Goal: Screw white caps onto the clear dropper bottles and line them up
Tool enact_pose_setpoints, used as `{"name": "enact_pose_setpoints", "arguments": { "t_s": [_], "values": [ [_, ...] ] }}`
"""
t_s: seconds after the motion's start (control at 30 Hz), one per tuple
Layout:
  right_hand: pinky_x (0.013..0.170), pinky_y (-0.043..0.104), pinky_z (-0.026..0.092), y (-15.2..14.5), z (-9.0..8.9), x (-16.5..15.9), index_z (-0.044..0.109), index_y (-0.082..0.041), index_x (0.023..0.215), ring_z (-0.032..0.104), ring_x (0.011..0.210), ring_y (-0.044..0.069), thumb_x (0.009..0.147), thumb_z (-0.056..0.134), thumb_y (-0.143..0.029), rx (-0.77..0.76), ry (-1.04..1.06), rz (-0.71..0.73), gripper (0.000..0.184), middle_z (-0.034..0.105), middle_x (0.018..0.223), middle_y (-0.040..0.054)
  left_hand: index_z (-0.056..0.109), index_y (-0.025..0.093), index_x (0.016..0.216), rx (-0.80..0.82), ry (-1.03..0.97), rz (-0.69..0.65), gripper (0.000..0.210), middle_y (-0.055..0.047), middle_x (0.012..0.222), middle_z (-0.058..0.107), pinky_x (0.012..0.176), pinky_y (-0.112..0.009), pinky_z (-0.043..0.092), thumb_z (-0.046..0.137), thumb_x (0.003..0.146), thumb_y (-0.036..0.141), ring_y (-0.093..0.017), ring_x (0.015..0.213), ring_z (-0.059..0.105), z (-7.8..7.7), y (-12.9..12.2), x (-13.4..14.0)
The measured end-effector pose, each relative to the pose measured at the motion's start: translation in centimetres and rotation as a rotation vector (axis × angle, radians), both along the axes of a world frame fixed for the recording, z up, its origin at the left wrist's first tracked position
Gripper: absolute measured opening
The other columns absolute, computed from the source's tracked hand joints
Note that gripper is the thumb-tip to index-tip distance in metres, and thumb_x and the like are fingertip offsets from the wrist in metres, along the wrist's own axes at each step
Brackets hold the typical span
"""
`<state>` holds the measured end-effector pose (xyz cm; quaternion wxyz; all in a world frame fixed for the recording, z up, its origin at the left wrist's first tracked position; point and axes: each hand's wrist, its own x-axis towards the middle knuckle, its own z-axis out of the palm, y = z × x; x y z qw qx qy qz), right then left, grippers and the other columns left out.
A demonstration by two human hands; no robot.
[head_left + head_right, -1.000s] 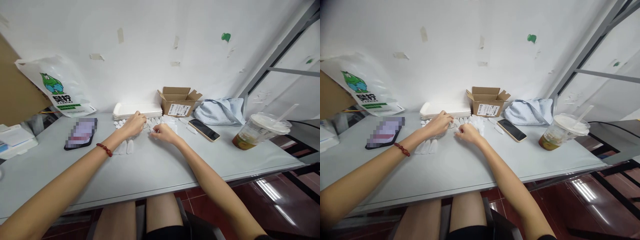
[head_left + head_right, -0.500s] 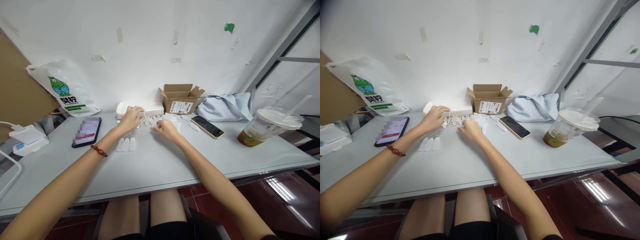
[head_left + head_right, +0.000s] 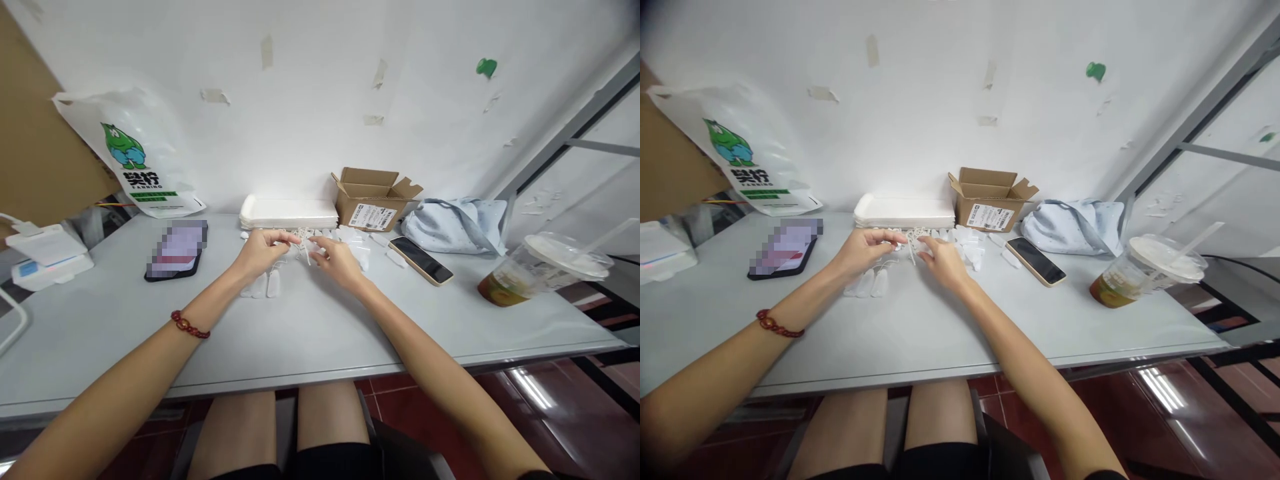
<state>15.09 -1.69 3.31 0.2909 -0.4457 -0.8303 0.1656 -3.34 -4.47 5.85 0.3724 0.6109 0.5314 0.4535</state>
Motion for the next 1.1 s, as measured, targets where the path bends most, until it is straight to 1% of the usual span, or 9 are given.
{"name": "enact_pose_setpoints", "arguments": {
  "t_s": [0.17,0.3,0.43,0.57,0.7,0.8,0.93,1.1],
  "values": [
    [0.073,0.028,0.048,-0.3,-0.5,-0.4,0.06,-0.018,0.116,0.062,0.083,0.017,0.086,0.055,-0.016,0.097,0.046,0.057,0.031,0.066,0.104,0.0091,0.073,0.017,0.08,-0.049,-0.189,-0.02,0.021,-0.004,0.081,0.071,0.07,-0.03,0.045,0.071,0.064,0.029,-0.017,0.074,0.059,-0.5,-0.7,0.0],
    [0.07,0.027,0.049,-0.3,-0.8,-0.4,0.061,-0.019,0.114,0.062,0.077,0.016,0.085,0.056,-0.017,0.135,0.092,0.087,0.029,0.067,0.101,0.0076,0.073,0.017,0.079,-0.058,-0.259,-0.018,0.022,-0.004,0.079,0.07,0.071,-0.029,0.045,0.076,0.062,0.031,-0.016,0.075,0.058,-0.7,-0.7,0.1],
    [0.069,0.028,0.05,-0.4,-0.8,-0.4,0.061,-0.017,0.113,0.062,0.072,0.015,0.085,0.057,-0.019,0.116,0.114,0.11,0.028,0.067,0.098,0.0082,0.073,0.017,0.076,-0.066,-0.287,-0.002,0.022,-0.002,0.075,0.068,0.068,-0.028,0.044,0.078,0.061,0.033,-0.013,0.07,0.055,-0.4,-0.8,0.1],
    [0.067,0.028,0.051,-0.7,-0.8,-0.5,0.061,-0.015,0.112,0.061,0.069,0.015,0.085,0.056,-0.021,0.08,0.136,0.136,0.028,0.066,0.096,0.0089,0.072,0.017,0.074,-0.079,-0.289,-0.004,0.02,-0.001,0.074,0.066,0.068,-0.027,0.044,0.078,0.061,0.031,-0.012,0.068,0.054,-0.2,-0.9,0.2],
    [0.064,0.028,0.052,-1.1,-0.7,-0.6,0.061,-0.018,0.112,0.061,0.063,0.013,0.086,0.056,-0.025,0.045,0.193,0.144,0.027,0.065,0.1,0.0082,0.07,0.017,0.074,-0.047,-0.318,0.013,0.019,-0.001,0.078,0.066,0.066,-0.026,0.045,0.077,0.062,0.03,-0.012,0.069,0.055,-0.3,-0.8,0.2],
    [0.063,0.028,0.052,-1.3,-0.5,-0.7,0.06,-0.02,0.112,0.061,0.063,0.013,0.086,0.055,-0.027,0.025,0.226,0.157,0.027,0.066,0.101,0.0082,0.069,0.017,0.076,-0.044,-0.317,-0.003,0.021,-0.001,0.08,0.067,0.066,-0.028,0.046,0.076,0.063,0.033,-0.012,0.069,0.056,-0.3,-0.7,0.2],
    [0.062,0.027,0.051,-1.4,-0.3,-0.7,0.061,-0.018,0.111,0.062,0.064,0.013,0.086,0.055,-0.026,0.004,0.238,0.168,0.027,0.066,0.099,0.0083,0.07,0.018,0.078,-0.032,-0.281,-0.022,0.024,-0.002,0.081,0.067,0.069,-0.029,0.047,0.074,0.064,0.037,-0.014,0.072,0.057,-0.3,-0.8,0.3],
    [0.061,0.026,0.049,-1.7,-0.1,-0.7,0.06,-0.018,0.112,0.061,0.059,0.012,0.085,0.056,-0.027,-0.004,0.23,0.124,0.029,0.066,0.098,0.0075,0.071,0.018,0.079,0.006,-0.171,-0.031,0.025,-0.002,0.08,0.066,0.068,-0.028,0.046,0.071,0.068,0.041,-0.014,0.073,0.056,0.0,-1.1,0.3]
  ]
}}
